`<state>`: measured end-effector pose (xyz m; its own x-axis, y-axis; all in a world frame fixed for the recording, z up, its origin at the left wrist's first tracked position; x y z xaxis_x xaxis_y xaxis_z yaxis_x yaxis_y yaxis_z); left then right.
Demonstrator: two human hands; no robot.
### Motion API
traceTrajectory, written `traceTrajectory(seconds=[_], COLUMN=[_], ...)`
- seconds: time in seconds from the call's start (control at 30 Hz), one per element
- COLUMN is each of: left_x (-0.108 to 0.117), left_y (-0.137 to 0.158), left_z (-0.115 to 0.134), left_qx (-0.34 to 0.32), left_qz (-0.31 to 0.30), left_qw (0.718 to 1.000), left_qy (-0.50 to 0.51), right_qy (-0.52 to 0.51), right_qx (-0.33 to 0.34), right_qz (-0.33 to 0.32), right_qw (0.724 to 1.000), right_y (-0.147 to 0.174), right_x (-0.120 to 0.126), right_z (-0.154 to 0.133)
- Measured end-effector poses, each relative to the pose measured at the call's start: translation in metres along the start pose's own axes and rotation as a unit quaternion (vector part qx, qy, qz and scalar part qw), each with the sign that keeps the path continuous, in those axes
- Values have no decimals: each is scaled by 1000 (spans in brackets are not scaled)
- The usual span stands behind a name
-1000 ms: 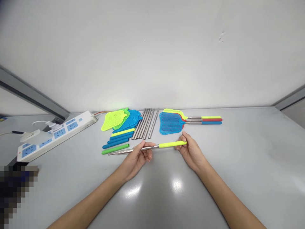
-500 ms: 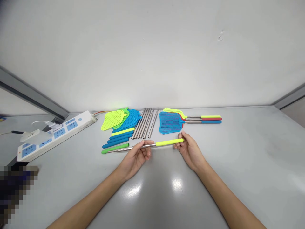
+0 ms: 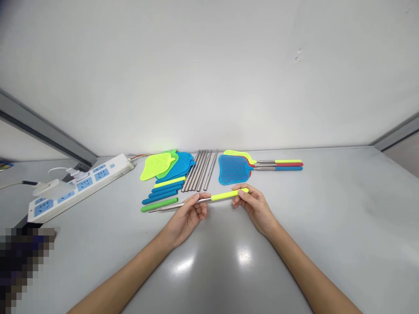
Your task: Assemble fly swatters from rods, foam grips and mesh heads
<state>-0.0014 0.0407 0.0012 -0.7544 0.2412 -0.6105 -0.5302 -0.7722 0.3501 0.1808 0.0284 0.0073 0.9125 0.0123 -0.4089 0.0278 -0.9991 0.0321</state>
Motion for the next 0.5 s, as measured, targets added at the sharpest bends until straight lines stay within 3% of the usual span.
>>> traceTrajectory(seconds=[0.27, 0.5], left_x=[0, -1], left_y=[0, 0], left_z=[-1, 0], left_qx=[-5, -7], left_qz=[0, -2], left_qw=[1000, 1000], left_qy=[-16, -19], right_qy=[73, 32], right_qx=[-18, -31], right_qz=[-41, -21], right_qw=[996, 999], right_y=[3, 4], right_x=[-6, -4], right_z=[0, -1])
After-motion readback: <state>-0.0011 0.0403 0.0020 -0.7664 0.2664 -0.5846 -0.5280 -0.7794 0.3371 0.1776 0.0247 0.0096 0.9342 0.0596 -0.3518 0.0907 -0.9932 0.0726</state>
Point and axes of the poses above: each hand's wrist, its own y-axis away from the middle knuckle, its own x-axis out of the back of the hand, z = x × y, the point moved 3 cm from there along -y, towards the middle knuckle, and after that the axes turned 7 degrees about x, right-handed, at the moved point
